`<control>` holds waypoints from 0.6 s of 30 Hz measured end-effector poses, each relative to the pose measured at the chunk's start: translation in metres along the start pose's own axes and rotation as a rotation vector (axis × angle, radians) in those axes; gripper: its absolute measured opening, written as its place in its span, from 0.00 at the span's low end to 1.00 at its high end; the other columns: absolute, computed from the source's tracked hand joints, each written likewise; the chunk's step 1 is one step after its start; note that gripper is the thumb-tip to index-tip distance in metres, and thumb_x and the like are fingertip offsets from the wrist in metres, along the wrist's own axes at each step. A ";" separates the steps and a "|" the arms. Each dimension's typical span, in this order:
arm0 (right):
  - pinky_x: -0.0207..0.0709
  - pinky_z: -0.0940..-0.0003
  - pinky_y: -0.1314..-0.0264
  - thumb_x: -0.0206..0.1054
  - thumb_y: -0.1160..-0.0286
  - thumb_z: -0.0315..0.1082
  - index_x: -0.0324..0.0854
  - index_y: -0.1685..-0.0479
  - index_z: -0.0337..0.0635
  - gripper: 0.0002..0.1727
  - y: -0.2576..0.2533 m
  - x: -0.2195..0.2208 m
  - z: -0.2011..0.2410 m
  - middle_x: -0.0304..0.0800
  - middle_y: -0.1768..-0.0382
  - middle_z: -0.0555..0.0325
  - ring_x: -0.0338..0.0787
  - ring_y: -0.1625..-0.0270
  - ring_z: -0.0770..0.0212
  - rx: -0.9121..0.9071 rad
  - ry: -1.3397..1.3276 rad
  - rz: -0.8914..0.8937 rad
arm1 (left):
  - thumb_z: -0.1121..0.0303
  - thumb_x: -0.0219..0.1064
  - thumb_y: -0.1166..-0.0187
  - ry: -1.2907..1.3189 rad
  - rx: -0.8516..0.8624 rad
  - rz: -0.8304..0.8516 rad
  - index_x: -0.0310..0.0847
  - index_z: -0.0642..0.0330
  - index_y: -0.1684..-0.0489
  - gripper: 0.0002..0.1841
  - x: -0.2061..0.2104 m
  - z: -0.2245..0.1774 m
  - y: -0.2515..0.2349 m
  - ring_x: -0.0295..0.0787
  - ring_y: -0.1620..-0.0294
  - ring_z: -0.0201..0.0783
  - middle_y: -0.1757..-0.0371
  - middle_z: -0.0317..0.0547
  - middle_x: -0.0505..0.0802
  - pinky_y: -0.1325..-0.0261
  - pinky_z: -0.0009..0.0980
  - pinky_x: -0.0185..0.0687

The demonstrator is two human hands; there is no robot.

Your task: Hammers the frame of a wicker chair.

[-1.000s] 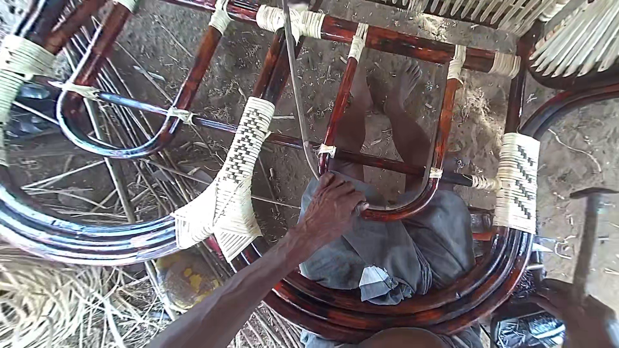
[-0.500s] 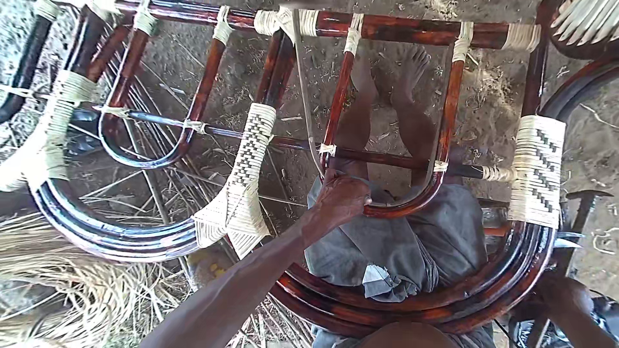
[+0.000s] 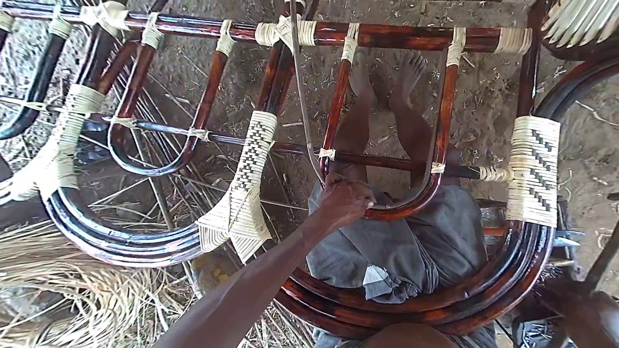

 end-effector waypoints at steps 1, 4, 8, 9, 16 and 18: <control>0.89 0.56 0.51 0.81 0.45 0.37 0.84 0.43 0.41 0.26 -0.006 -0.001 -0.009 0.93 0.53 0.54 0.94 0.54 0.60 -0.008 0.020 -0.023 | 0.61 0.61 0.12 -0.016 -0.039 0.010 0.92 0.43 0.43 0.12 0.001 -0.005 -0.001 0.86 0.36 0.42 0.45 0.40 0.95 0.17 0.56 0.51; 0.93 0.56 0.69 0.71 0.24 0.32 0.76 0.38 0.35 0.19 0.013 -0.015 0.000 0.89 0.63 0.52 0.93 0.71 0.58 -0.101 -0.297 0.102 | 0.65 0.62 0.15 -0.032 -0.100 0.037 0.91 0.44 0.43 0.12 0.002 -0.012 -0.002 0.84 0.33 0.45 0.42 0.42 0.93 0.19 0.55 0.55; 0.91 0.66 0.70 0.66 0.24 0.25 0.79 0.54 0.35 0.05 0.064 -0.063 0.081 0.91 0.74 0.61 0.92 0.76 0.64 -0.359 -0.440 0.314 | 0.67 0.62 0.15 0.003 -0.091 0.000 0.92 0.44 0.44 0.12 0.005 -0.011 -0.002 0.85 0.33 0.44 0.43 0.42 0.94 0.18 0.55 0.54; 0.91 0.67 0.68 0.67 0.26 0.25 0.81 0.56 0.36 0.05 0.081 -0.072 0.107 0.92 0.73 0.60 0.92 0.74 0.64 -0.431 -0.451 0.406 | 0.67 0.63 0.15 0.037 -0.097 -0.020 0.92 0.44 0.43 0.12 0.005 -0.011 0.000 0.85 0.34 0.44 0.43 0.42 0.94 0.17 0.55 0.53; 0.93 0.63 0.65 0.83 0.45 0.35 0.91 0.60 0.47 0.13 0.217 -0.030 0.263 0.95 0.67 0.51 0.95 0.69 0.55 -0.636 -0.495 0.949 | 0.70 0.68 0.18 0.257 -0.014 -0.090 0.90 0.50 0.48 0.08 0.008 0.000 0.001 0.87 0.46 0.40 0.54 0.40 0.94 0.19 0.55 0.55; 0.92 0.63 0.69 0.74 0.35 0.30 0.90 0.62 0.41 0.05 0.239 0.005 0.297 0.94 0.73 0.49 0.94 0.75 0.55 -0.654 -0.443 1.002 | 0.69 0.67 0.17 0.272 0.019 -0.080 0.91 0.50 0.49 0.08 0.007 0.002 0.001 0.87 0.46 0.38 0.54 0.39 0.94 0.19 0.56 0.56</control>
Point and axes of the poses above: each hand's wrist, its own y-axis away from the middle knuckle, its own x-axis out of the palm, z = x × y, the point moved 3 cm from there along -y, towards the middle knuckle
